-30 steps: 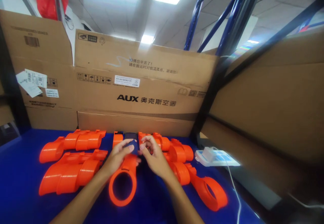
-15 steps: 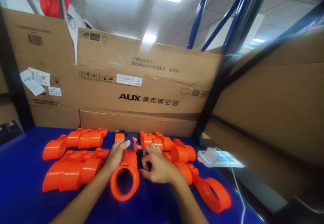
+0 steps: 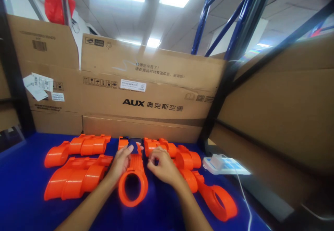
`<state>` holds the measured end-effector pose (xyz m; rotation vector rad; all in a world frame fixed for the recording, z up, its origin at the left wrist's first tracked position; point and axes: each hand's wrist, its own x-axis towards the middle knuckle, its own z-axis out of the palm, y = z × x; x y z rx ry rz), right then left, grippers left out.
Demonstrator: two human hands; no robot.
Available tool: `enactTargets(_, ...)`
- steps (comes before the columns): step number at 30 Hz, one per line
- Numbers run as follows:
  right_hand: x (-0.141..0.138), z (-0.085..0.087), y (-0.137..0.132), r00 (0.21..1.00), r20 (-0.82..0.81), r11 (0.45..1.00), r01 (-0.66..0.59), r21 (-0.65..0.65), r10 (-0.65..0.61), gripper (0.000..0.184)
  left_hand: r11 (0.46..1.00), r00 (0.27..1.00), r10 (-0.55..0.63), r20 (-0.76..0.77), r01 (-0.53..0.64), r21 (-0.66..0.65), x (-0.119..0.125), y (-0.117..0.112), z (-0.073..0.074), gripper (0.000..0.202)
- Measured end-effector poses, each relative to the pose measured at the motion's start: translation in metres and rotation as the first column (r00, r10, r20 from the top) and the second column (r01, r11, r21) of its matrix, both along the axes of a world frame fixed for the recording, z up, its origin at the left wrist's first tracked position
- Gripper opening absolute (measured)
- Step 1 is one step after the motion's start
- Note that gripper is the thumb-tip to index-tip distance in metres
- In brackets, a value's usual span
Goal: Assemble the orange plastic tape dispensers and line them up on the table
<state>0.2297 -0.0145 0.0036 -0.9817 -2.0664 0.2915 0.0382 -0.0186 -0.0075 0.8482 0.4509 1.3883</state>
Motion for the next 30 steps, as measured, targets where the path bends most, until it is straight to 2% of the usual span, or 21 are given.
enactTargets(2,0.001,0.001,0.001,0.991,-0.103,0.996,0.084,0.011,-0.082,0.018,1.0,1.0,-0.018,0.008,0.018,0.009,0.001,0.0,0.0,0.048)
enactTargets(5,0.0,0.002,0.002,0.938,-0.282,0.976,0.217,0.029,-0.2,0.021,0.997,0.997,-0.08,-0.018,0.08,0.003,0.002,-0.003,-0.001,0.045)
enactTargets(8,-0.003,0.003,0.001,0.886,-0.398,0.966,0.26,0.0,-0.238,0.027,0.992,0.988,-0.123,-0.096,0.122,-0.015,0.004,-0.006,-0.005,0.041)
enactTargets(10,-0.006,0.003,0.0,0.87,-0.452,0.979,0.197,-0.05,-0.198,0.03,0.993,0.983,-0.12,-0.14,0.121,-0.004,0.005,-0.007,-0.006,0.039)
enactTargets(13,-0.012,0.003,-0.001,0.852,-0.519,0.989,-0.008,-0.144,-0.069,0.03,0.995,0.992,-0.089,-0.094,0.091,0.026,0.006,-0.006,-0.004,0.038)
enactTargets(16,-0.019,0.003,-0.003,0.832,-0.553,0.956,-0.191,-0.222,0.038,0.027,0.999,0.999,-0.036,0.027,0.035,0.038,0.004,-0.003,0.001,0.037)
enactTargets(18,-0.023,0.001,-0.003,0.831,-0.551,0.93,-0.262,-0.259,0.081,0.026,0.999,0.996,-0.019,0.082,0.016,0.034,0.002,0.0,0.004,0.036)
enactTargets(21,-0.027,-0.002,-0.003,0.823,-0.559,0.912,-0.304,-0.277,0.104,0.025,0.999,0.993,-0.045,0.113,0.042,0.028,0.001,0.001,0.004,0.035)
enactTargets(25,-0.028,-0.004,-0.003,0.773,-0.634,0.922,-0.27,-0.278,0.035,0.027,0.998,0.991,-0.049,0.128,0.044,0.037,0.003,-0.002,0.0,0.033)
enactTargets(27,-0.025,-0.002,-0.004,0.764,-0.645,0.928,-0.258,-0.269,0.025,0.03,0.999,0.993,-0.011,0.114,0.007,0.033,0.005,-0.003,-0.003,0.035)
enactTargets(30,-0.018,0.003,-0.005,0.78,-0.622,0.94,-0.263,-0.218,0.074,0.031,0.996,0.993,0.074,0.097,-0.078,0.044,0.005,-0.002,-0.006,0.038)
